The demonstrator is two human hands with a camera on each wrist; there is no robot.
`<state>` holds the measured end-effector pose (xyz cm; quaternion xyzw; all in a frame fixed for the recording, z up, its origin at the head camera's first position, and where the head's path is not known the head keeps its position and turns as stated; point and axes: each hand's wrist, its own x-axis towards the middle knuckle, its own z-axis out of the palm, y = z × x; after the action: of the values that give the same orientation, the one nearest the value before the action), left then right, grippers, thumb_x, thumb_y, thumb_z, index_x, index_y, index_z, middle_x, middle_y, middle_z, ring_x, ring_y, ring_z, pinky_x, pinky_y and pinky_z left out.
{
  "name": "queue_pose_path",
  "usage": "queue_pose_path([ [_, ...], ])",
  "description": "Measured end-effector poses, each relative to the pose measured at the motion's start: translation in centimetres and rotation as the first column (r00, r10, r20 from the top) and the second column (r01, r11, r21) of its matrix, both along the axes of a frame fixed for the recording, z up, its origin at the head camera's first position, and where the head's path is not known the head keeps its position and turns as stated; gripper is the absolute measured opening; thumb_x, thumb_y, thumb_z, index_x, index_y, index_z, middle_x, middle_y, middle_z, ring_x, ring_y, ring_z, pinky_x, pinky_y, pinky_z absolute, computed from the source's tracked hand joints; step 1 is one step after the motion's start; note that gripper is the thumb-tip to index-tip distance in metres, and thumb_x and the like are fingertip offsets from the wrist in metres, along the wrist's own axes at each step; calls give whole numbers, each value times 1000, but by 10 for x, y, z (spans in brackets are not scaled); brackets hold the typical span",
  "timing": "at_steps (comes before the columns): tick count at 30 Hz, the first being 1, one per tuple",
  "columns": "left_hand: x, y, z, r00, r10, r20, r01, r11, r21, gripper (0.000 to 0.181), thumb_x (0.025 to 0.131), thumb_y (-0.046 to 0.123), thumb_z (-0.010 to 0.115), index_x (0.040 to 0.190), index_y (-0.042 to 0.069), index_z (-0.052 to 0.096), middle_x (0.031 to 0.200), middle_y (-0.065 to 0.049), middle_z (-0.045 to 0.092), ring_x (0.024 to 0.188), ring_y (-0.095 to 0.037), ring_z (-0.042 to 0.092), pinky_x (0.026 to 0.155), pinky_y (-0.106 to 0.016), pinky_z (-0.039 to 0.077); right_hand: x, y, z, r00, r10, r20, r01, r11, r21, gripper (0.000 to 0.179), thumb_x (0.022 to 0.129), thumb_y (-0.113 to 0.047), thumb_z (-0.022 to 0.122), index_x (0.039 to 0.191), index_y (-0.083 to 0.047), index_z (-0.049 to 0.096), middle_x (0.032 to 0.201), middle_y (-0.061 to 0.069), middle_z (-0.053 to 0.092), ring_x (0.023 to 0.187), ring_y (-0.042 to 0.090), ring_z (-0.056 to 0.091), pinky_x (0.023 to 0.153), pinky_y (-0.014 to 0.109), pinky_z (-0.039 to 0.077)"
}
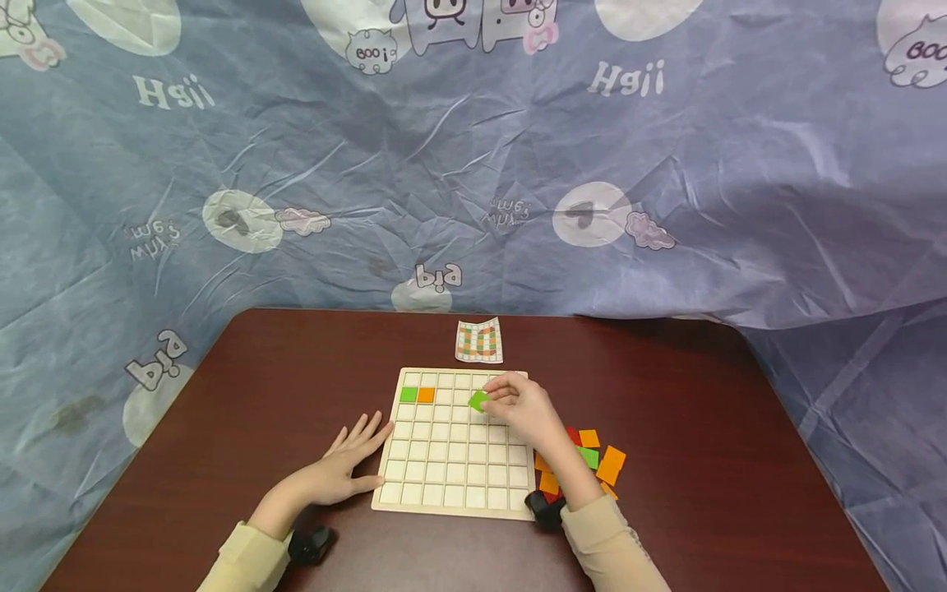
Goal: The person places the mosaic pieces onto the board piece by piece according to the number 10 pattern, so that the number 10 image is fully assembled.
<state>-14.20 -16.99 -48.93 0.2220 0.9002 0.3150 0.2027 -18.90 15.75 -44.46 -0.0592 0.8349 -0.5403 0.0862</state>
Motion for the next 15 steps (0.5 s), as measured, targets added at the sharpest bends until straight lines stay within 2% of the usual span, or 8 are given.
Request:
queue_pose_path([
  [5, 2, 0, 0, 1000, 3, 2, -3, 1000, 20, 81, 95, 28, 64, 158, 9, 18, 165, -21, 1, 151, -43, -7, 118, -63, -7, -6, -30, -7, 999, 35, 19, -34, 999, -38, 21, 85, -12, 76, 104, -5, 69, 100, 10, 70, 84, 21, 70, 77, 36, 58],
  [9, 2, 0, 0, 1000, 4, 0, -4, 1000, 7, 81, 95, 30, 64, 158, 10, 18, 165, -20, 1, 152, -42, -6, 119, -63, -6, -12, -49, -11, 998, 54, 13, -54, 998, -30, 17, 85, -10, 75, 100, -5, 70, 96, 9, 70, 79, 18, 69, 75, 36, 59],
  [15, 1, 2, 0, 1000, 11, 0, -11, 1000, -14, 80, 95, 29, 64, 159, 11, 19, 165, -18, 2, 152, -41, -6, 119, -64, -5, -20, -72, -16, 997, 66, -27, -63, 995, 82, 11, 85, -10, 76, 95, -9, 71, 90, 5, 69, 74, 16, 66, 67, 29, 56],
])
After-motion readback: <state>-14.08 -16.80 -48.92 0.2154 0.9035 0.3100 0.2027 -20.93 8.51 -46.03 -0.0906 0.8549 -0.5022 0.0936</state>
